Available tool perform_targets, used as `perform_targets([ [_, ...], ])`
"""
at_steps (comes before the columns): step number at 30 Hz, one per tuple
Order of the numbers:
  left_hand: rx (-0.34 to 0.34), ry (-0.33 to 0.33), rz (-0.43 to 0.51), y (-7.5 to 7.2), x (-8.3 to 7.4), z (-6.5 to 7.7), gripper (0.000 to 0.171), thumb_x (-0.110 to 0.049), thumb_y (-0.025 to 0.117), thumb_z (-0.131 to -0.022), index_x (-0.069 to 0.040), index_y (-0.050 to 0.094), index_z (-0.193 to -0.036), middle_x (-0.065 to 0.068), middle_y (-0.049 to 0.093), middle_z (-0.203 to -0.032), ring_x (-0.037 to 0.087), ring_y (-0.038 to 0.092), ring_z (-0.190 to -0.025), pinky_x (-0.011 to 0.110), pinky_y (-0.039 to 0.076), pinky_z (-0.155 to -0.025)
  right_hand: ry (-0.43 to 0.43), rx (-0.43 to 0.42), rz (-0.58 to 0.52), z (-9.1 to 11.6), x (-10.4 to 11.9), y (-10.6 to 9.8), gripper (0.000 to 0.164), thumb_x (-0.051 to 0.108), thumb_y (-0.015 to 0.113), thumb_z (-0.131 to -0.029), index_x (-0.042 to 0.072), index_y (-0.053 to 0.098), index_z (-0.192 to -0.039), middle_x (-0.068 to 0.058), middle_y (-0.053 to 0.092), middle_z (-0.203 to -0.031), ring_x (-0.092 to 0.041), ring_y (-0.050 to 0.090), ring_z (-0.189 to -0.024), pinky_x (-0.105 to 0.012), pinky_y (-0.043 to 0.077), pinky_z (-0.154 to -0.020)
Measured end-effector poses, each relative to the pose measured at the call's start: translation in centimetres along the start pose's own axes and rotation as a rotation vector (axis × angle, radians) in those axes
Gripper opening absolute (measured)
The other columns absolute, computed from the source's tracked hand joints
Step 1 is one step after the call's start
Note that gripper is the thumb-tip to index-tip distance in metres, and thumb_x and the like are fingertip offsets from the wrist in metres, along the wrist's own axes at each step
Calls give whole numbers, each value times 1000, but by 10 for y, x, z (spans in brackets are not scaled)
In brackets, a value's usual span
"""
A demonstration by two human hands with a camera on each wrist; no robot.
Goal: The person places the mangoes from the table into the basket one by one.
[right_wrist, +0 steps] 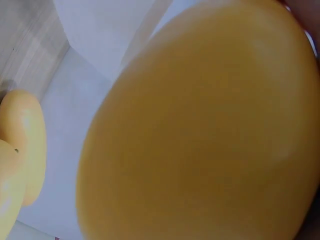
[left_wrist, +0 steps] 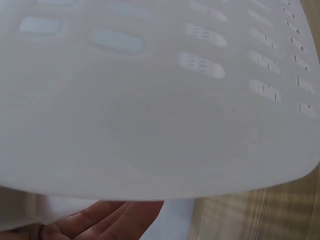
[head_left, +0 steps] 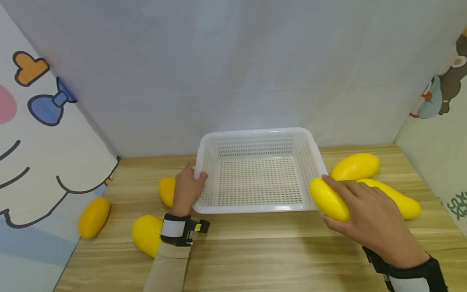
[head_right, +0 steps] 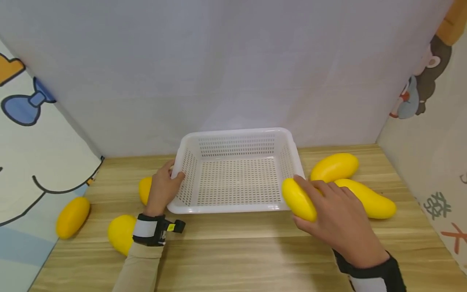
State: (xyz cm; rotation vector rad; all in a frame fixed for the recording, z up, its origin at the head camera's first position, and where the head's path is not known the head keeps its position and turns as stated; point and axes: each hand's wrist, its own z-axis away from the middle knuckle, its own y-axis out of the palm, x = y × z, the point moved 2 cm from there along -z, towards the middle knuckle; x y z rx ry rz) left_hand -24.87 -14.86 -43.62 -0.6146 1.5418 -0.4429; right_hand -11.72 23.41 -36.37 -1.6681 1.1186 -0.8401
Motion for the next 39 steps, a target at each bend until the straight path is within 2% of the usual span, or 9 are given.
perform_targets([
  [11, -6, -3, 3, 0, -2, 2, 50, -21, 55, -90, -8, 42, -136, 12, 64, -93, 17, 63, -67, 28, 51, -52, -21, 28, -20, -5, 4, 6, 84, 60, 68, -69, 28, 39, -141, -7, 59, -104, -21, 53, -72, -42, 43, -66],
  [20, -5, -8, 0, 2, -1, 2, 51, -22, 55, -90, -9, 41, -137, 11, 64, -92, 16, 63, -66, 28, 51, -51, -57, -13, -6, -12, 7, 7, 85, 60, 69, -67, 28, 39, -140, -6, 59, -103, -23, 55, -74, -42, 45, -67],
  [27, -12, -12, -6, 2, 1, 1, 50, -22, 55, -90, -10, 42, -137, 10, 64, -92, 16, 63, -66, 28, 51, -51, -92, -52, -11, -25, 9, 6, 84, 60, 67, -67, 29, 40, -140, -5, 60, -102, -23, 56, -75, -40, 46, -65],
  [39, -17, -4, -11, 1, 1, 1, 49, -21, 55, -89, -10, 43, -135, 10, 64, -91, 16, 63, -65, 28, 51, -50, -141, -83, -27, -47, 14, -1, 80, 62, 65, -69, 25, 44, -137, -4, 60, -100, -20, 54, -76, -36, 43, -63],
])
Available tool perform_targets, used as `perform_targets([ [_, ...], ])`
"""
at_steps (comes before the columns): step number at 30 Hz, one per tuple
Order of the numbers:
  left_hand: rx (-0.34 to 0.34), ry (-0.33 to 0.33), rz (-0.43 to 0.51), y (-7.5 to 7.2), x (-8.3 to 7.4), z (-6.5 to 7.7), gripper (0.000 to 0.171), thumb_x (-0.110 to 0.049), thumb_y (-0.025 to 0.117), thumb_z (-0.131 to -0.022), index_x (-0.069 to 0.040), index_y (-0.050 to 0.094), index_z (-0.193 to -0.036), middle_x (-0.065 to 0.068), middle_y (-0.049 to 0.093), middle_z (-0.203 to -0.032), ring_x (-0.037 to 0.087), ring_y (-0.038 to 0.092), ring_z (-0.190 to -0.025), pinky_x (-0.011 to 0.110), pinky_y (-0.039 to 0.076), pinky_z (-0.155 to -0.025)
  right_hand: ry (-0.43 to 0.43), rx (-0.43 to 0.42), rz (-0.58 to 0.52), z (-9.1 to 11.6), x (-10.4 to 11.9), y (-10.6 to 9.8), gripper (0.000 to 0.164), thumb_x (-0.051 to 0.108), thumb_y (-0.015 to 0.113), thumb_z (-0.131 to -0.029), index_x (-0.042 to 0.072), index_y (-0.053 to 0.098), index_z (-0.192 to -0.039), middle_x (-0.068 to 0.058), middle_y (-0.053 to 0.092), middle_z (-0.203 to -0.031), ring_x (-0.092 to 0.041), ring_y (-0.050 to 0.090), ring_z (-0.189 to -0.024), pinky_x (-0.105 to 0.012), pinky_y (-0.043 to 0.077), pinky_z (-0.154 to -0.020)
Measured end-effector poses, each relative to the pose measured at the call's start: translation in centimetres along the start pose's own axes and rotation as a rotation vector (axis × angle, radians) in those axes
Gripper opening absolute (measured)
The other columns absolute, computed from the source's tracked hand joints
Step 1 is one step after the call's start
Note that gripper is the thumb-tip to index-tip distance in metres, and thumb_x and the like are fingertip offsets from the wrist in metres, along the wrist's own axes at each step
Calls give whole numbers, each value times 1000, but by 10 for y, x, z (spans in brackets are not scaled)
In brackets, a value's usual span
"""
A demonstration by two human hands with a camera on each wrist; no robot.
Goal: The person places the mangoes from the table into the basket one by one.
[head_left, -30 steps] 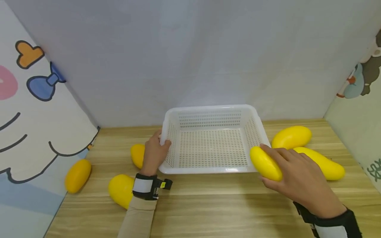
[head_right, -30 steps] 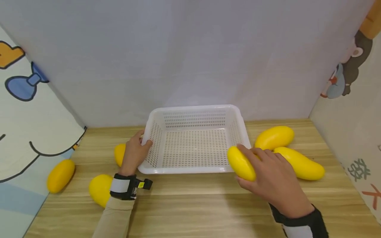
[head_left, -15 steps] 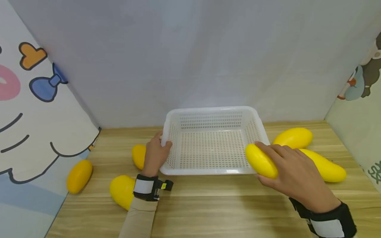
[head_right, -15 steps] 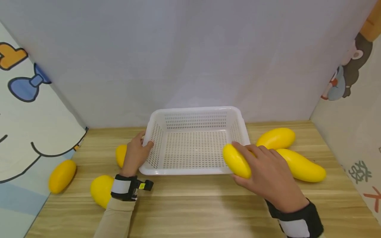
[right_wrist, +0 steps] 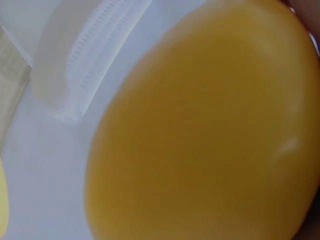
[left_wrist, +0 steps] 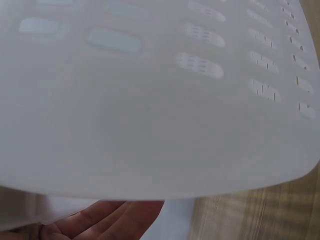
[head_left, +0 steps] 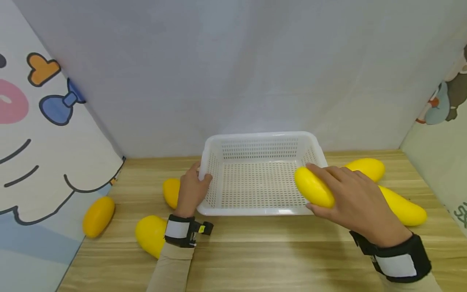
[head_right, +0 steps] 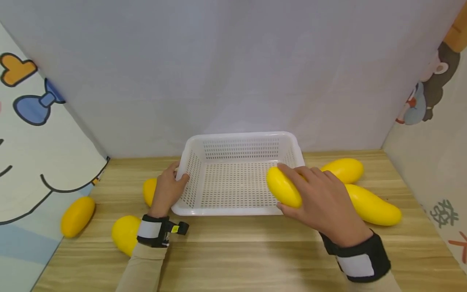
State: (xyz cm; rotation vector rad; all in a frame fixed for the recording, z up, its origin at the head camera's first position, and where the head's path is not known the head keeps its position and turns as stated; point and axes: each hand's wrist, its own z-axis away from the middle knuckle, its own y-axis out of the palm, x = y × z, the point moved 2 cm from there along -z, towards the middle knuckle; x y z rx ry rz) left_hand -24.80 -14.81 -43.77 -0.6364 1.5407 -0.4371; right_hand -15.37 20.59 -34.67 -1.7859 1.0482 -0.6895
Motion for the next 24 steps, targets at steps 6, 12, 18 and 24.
perform_targets([
  [6, -1, 7, 3, 0, 0, 0, 49, -21, 55, -90, -10, 43, -136, 10, 64, -91, 16, 63, -65, 28, 51, -50, -14, 0, -9, -15, 1, -4, 81, 59, 65, -70, 27, 41, -139, -5, 60, -101, -23, 56, -78, -39, 44, -64],
  [12, -1, 17, 1, -2, 0, 1, 49, -21, 55, -89, -10, 43, -135, 11, 65, -93, 16, 63, -66, 29, 51, -52, -54, -12, -36, -30, 5, 0, 80, 59, 64, -71, 29, 39, -140, -1, 58, -101, -21, 54, -81, -38, 44, -66],
  [18, 3, 7, 3, -2, 0, 2, 49, -21, 55, -89, -10, 43, -135, 12, 65, -95, 17, 63, -67, 30, 51, -52, -115, -36, -41, -47, 10, 6, 80, 60, 61, -72, 28, 38, -141, 2, 57, -103, -17, 51, -75, -33, 41, -62],
  [24, 5, 4, 10, -1, -1, 2, 51, -21, 55, -89, -9, 41, -137, 12, 64, -93, 16, 62, -66, 30, 51, -51, -140, -33, -37, -63, 14, 9, 80, 63, 60, -73, 29, 36, -142, 1, 58, -109, -16, 52, -80, -33, 42, -63],
])
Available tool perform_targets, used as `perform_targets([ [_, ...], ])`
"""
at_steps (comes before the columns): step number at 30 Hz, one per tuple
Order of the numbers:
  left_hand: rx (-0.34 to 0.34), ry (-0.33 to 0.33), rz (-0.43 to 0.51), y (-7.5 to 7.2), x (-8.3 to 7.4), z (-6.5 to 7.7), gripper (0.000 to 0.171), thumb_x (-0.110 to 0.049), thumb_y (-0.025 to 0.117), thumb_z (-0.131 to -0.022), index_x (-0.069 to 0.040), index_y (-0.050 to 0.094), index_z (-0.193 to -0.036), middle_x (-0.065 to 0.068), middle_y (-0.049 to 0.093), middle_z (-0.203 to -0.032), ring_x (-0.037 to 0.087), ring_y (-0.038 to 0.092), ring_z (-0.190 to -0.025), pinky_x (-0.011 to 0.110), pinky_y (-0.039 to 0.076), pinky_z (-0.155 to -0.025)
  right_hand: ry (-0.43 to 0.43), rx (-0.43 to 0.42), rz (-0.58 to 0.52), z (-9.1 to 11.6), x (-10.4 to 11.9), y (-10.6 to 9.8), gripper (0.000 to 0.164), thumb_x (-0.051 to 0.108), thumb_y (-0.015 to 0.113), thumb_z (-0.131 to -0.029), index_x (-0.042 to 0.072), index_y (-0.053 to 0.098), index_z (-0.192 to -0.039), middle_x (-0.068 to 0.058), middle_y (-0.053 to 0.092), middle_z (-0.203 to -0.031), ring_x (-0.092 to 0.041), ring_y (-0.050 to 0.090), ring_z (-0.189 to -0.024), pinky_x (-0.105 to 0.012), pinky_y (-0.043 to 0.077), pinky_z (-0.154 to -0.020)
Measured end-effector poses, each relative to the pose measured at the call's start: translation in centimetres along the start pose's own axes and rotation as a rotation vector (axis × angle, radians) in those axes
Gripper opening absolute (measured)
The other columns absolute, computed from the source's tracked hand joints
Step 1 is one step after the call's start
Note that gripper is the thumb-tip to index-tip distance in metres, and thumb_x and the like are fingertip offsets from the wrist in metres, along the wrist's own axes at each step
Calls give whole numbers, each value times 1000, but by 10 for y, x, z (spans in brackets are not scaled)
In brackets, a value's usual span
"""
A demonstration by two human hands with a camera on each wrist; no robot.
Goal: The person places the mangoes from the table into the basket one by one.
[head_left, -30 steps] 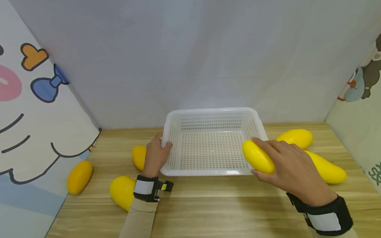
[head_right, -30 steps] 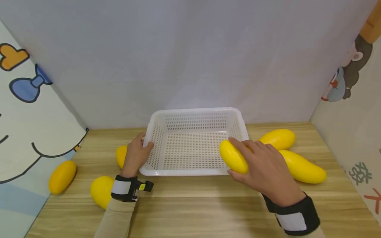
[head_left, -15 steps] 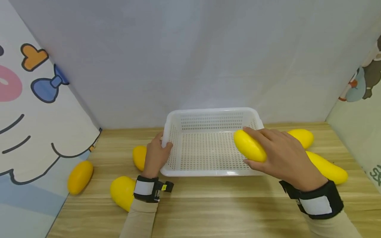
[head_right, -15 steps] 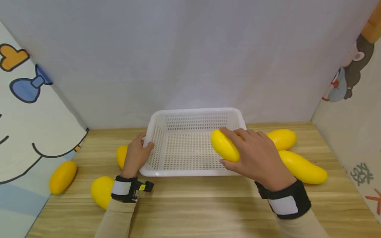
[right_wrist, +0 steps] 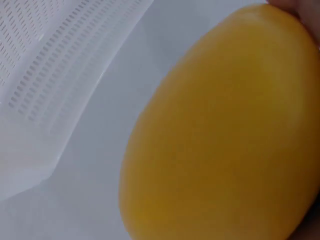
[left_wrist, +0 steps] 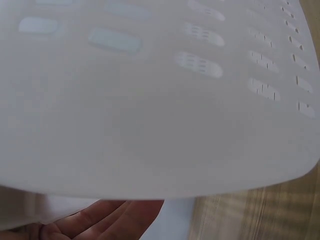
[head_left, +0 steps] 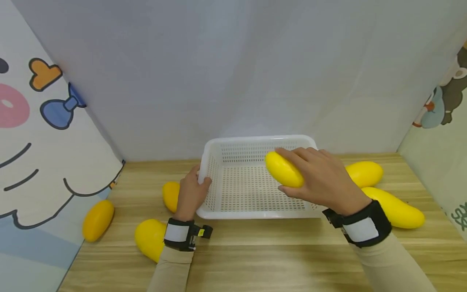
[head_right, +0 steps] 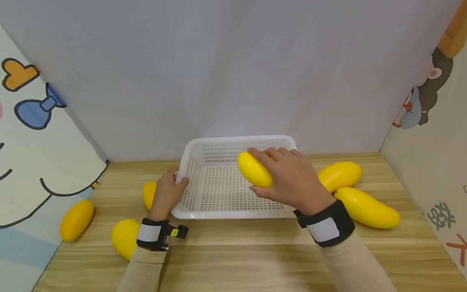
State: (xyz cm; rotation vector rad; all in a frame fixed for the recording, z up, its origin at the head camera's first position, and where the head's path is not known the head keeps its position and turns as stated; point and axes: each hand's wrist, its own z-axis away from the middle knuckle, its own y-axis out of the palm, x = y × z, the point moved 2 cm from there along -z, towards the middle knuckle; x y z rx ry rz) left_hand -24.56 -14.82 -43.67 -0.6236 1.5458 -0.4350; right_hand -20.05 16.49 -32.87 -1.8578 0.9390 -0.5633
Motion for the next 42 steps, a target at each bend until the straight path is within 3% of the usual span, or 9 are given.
perform_targets([
  [9, -6, 12, 9, 1, 1, 0, 51, -21, 55, -90, -8, 41, -137, 12, 64, -93, 17, 63, -65, 29, 51, -50, -11, 51, -34, -23, 2, 6, 80, 63, 60, -73, 29, 36, -141, 1, 58, -109, -18, 53, -92, -35, 43, -70],
  [15, -7, 14, 0, 2, 1, -1, 50, -21, 55, -89, -8, 41, -136, 11, 64, -90, 16, 62, -64, 28, 51, -50, -8, 97, -39, -35, 0, 14, 81, 65, 59, -74, 29, 36, -142, 0, 59, -112, -18, 53, -92, -38, 43, -75],
  [27, -12, 39, 21, 0, 0, 0, 48, -20, 55, -89, -7, 44, -134, 12, 65, -87, 16, 63, -62, 29, 50, -48, -8, 145, -58, -61, 2, 39, 78, 64, 58, -74, 29, 37, -141, 2, 58, -109, -16, 52, -78, -32, 42, -62],
  [42, -30, 46, 2, -1, 1, 1, 49, -20, 54, -89, -6, 44, -134, 13, 64, -89, 16, 61, -62, 29, 50, -50, -22, 207, -99, -85, 8, 63, 79, 62, 61, -74, 28, 37, -141, -1, 58, -108, -18, 53, -78, -34, 43, -64],
])
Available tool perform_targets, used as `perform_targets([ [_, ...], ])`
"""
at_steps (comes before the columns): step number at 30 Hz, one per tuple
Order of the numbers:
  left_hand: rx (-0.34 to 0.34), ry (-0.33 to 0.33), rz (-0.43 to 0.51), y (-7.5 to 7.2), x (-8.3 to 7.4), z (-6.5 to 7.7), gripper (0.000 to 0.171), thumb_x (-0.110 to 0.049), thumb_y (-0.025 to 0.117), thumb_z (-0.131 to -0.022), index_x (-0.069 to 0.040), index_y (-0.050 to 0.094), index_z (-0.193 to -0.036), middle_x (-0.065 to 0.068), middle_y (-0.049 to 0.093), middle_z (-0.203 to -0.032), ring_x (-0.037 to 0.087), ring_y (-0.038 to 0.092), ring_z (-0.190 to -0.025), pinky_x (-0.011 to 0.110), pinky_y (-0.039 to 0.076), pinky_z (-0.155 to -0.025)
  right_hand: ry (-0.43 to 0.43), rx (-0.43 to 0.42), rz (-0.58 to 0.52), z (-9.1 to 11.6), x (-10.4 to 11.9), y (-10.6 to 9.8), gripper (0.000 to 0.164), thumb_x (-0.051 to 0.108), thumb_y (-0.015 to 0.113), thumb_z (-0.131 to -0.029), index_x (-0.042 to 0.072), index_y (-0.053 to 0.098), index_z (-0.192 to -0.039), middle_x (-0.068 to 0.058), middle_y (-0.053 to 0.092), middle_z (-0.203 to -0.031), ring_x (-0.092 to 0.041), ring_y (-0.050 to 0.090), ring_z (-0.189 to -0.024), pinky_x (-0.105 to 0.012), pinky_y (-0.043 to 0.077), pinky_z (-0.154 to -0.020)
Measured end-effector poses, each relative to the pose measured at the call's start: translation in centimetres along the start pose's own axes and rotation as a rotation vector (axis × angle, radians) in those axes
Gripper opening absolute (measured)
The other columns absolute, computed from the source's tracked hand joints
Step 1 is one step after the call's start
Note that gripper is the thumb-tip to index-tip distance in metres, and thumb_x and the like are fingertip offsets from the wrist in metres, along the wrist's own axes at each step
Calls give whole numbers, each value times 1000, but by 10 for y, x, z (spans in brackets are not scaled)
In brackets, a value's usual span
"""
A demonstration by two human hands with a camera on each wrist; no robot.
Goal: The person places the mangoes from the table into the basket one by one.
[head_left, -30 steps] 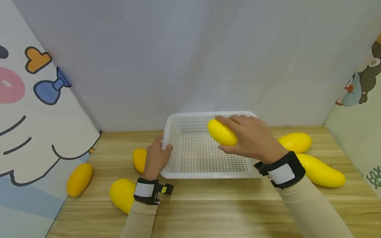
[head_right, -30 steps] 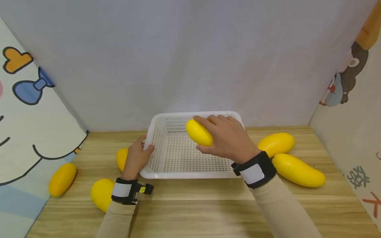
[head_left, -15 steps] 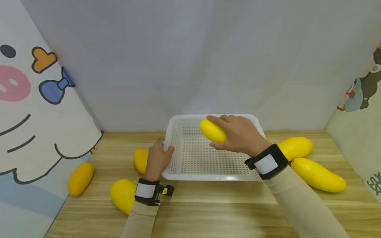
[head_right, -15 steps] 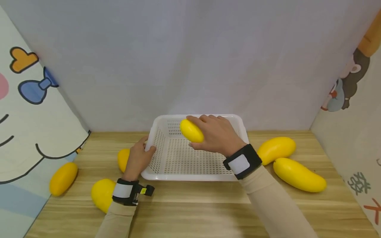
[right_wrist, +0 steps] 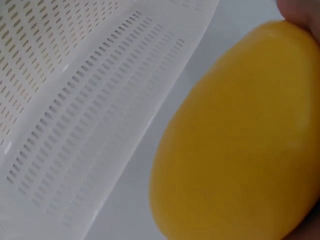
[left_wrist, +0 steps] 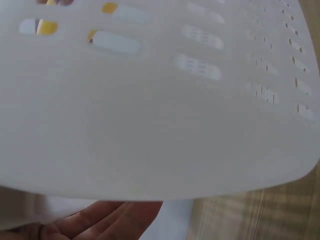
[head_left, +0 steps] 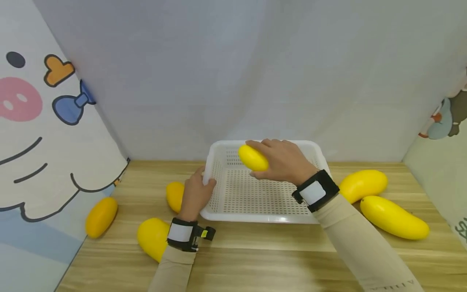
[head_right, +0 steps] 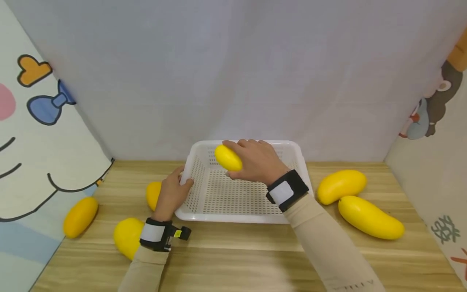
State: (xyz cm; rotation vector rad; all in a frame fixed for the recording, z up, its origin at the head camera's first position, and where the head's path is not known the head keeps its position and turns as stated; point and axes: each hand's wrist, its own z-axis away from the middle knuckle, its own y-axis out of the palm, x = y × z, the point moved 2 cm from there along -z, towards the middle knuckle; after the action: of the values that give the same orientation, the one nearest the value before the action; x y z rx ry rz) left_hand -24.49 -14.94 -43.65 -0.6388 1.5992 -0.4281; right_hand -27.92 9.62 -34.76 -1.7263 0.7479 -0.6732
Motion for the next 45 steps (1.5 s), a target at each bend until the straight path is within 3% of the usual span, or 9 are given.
perform_targets([
  [15, 19, -17, -9, -1, -1, -1, 51, -20, 54, -90, -6, 41, -136, 12, 64, -86, 14, 61, -61, 28, 50, -49, -14, 34, -4, -22, 6, 23, 80, 61, 61, -73, 29, 36, -142, 0, 59, -112, -18, 54, -84, -37, 44, -72],
  [22, 15, -8, -11, -1, -2, -2, 51, -20, 54, -89, -7, 41, -136, 12, 64, -87, 14, 61, -61, 28, 50, -50, -28, 37, 24, -32, 9, 35, 79, 61, 61, -73, 29, 37, -141, 1, 59, -109, -16, 53, -80, -34, 44, -68],
  [45, 16, -27, -22, 1, 0, -1, 50, -22, 55, -90, -9, 41, -137, 10, 63, -86, 14, 60, -61, 29, 50, -50, -36, 125, 60, -45, 16, 66, 81, 62, 63, -73, 30, 36, -142, -1, 58, -114, -17, 54, -91, -35, 43, -78],
])
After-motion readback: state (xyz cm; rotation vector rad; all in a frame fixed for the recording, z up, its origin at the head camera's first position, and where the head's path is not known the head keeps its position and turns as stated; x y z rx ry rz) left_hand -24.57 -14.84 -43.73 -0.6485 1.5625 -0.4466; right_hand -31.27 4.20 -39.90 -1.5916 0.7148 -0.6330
